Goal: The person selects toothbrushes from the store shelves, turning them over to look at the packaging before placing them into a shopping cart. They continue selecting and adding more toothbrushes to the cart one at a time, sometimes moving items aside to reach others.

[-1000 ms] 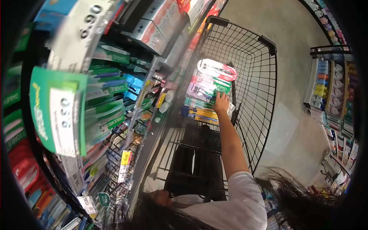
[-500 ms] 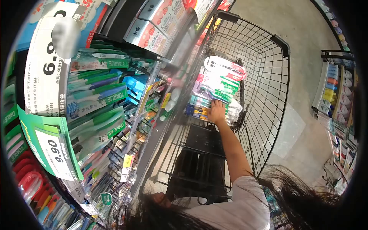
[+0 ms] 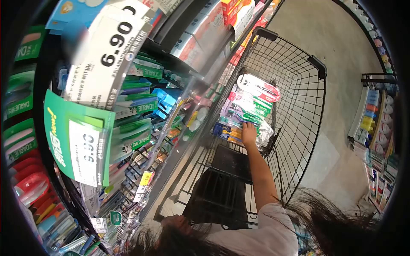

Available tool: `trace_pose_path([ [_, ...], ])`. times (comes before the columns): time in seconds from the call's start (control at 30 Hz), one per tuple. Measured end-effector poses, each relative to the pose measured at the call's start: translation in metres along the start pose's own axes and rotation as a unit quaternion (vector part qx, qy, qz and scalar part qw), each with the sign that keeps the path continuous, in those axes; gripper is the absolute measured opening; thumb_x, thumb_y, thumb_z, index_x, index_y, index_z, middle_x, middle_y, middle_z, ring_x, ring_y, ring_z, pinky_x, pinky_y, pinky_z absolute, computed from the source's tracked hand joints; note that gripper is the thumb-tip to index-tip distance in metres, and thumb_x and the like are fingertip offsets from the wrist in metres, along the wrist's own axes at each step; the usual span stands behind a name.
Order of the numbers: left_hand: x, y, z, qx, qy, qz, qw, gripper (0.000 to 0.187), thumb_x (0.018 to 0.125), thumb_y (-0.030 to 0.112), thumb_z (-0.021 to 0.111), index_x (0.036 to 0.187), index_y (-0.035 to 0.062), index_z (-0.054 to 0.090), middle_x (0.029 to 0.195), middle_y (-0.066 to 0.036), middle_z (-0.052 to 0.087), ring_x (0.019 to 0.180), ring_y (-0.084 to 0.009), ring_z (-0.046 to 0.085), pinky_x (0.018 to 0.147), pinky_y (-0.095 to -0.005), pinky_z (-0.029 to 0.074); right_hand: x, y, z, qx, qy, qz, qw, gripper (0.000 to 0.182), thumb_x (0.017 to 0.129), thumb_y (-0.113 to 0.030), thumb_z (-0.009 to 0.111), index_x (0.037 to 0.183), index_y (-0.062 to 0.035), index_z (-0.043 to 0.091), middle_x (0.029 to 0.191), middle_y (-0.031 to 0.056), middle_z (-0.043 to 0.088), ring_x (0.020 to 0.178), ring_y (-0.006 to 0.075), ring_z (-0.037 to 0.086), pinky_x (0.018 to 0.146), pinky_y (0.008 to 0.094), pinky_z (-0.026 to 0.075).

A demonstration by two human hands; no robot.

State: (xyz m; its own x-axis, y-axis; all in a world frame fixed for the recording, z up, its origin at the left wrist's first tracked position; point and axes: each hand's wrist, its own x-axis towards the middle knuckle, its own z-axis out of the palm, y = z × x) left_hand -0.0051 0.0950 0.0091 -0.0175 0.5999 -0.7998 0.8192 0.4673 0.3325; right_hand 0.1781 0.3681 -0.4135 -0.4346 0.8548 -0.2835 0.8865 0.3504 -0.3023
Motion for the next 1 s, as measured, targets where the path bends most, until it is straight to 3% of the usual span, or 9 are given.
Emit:
trace_pose_path([
  [0.07,-0.001,-0.002,0.005,0.000,0.021,-0.020,1.000,0.014,0.066,0.021,0.061,0.067,0.0078,0.058,0.062,-0.010,0.055,0.058,-0.0306,0.057,0.053,-0.0441,0.045,-0.005,-0.001,-0.016,0.023,0.009,0.019,1.000,0.033,0.075,-0.016,0.063,0.106,-0.0093,0.053,0.102,0.0113,0.056,0.098,0.0297,0.053,0.083,0.0420,0.043],
  [0.17,0.008,-0.002,0.001,0.037,-0.055,-0.008,0.998,0.013,0.066,0.021,0.059,0.065,0.0075,0.058,0.059,-0.012,0.054,0.055,-0.0302,0.057,0.052,-0.0430,0.046,-0.013,0.012,-0.018,0.032,0.025,0.014,0.999,0.029,0.076,-0.013,0.061,0.103,-0.0074,0.053,0.097,0.0140,0.058,0.095,0.0325,0.054,0.080,0.0428,0.044],
  [0.2,0.009,-0.015,0.018,0.000,0.058,-0.015,0.998,0.013,0.066,0.020,0.059,0.064,0.0069,0.058,0.059,-0.012,0.055,0.055,-0.0300,0.058,0.053,-0.0430,0.047,-0.016,0.010,-0.033,0.056,0.044,0.023,0.997,0.026,0.076,-0.009,0.058,0.101,-0.0043,0.052,0.093,0.0181,0.058,0.091,0.0365,0.054,0.077,0.0443,0.044],
  [0.33,0.007,-0.010,0.016,0.054,0.091,0.045,0.993,0.021,0.070,0.030,0.054,0.069,0.0099,0.060,0.067,-0.008,0.062,0.065,-0.0289,0.063,0.055,-0.0446,0.050,-0.046,-0.007,-0.100,0.205,0.172,0.043,0.963,0.026,0.079,-0.004,0.054,0.105,0.0001,0.049,0.092,0.0225,0.054,0.086,0.0418,0.053,0.073,0.0476,0.043],
  [0.43,0.004,-0.011,0.011,0.076,0.123,0.072,0.987,0.022,0.071,0.030,0.053,0.067,0.0095,0.060,0.065,-0.008,0.061,0.063,-0.0292,0.062,0.055,-0.0451,0.050,-0.064,-0.036,-0.155,0.226,0.253,0.088,0.937,0.034,0.084,-0.008,0.056,0.113,0.0054,0.045,0.096,0.0233,0.053,0.087,0.0386,0.054,0.075,0.0425,0.044],
  [0.53,0.018,-0.019,0.012,0.088,0.141,0.098,0.981,0.022,0.072,0.028,0.053,0.067,0.0094,0.063,0.067,-0.010,0.063,0.064,-0.0300,0.063,0.056,-0.0448,0.050,-0.071,-0.100,-0.238,0.400,0.287,0.078,0.867,0.041,0.086,-0.011,0.058,0.120,0.0066,0.043,0.104,0.0243,0.053,0.095,0.0346,0.056,0.080,0.0380,0.045],
  [0.7,0.022,-0.011,-0.003,0.070,0.196,0.134,0.969,0.024,0.075,0.028,0.051,0.068,0.0097,0.066,0.069,-0.011,0.065,0.064,-0.0305,0.064,0.057,-0.0447,0.051,-0.083,-0.248,-0.366,0.493,0.322,-0.168,0.791,0.045,0.086,-0.013,0.061,0.124,0.0050,0.042,0.110,0.0223,0.054,0.099,0.0295,0.057,0.085,0.0344,0.045],
  [0.77,0.039,-0.012,0.004,0.056,0.215,0.145,0.964,0.025,0.076,0.028,0.050,0.067,0.0106,0.064,0.068,-0.011,0.065,0.064,-0.0300,0.063,0.056,-0.0457,0.050,-0.076,-0.292,-0.403,0.382,0.333,-0.280,0.815,0.044,0.086,-0.013,0.061,0.123,0.0029,0.045,0.109,0.0194,0.054,0.098,0.0277,0.058,0.086,0.0314,0.046],
  [1.0,0.062,-0.001,0.003,0.068,0.236,0.164,0.955,0.028,0.078,0.029,0.049,0.070,0.0087,0.067,0.070,-0.014,0.065,0.067,-0.0316,0.064,0.062,-0.0454,0.051,-0.065,-0.413,-0.491,0.421,0.348,-0.393,0.740,0.046,0.086,-0.014,0.062,0.126,0.0002,0.045,0.109,0.0195,0.053,0.097,0.0283,0.058,0.079,0.0353,0.052],
])
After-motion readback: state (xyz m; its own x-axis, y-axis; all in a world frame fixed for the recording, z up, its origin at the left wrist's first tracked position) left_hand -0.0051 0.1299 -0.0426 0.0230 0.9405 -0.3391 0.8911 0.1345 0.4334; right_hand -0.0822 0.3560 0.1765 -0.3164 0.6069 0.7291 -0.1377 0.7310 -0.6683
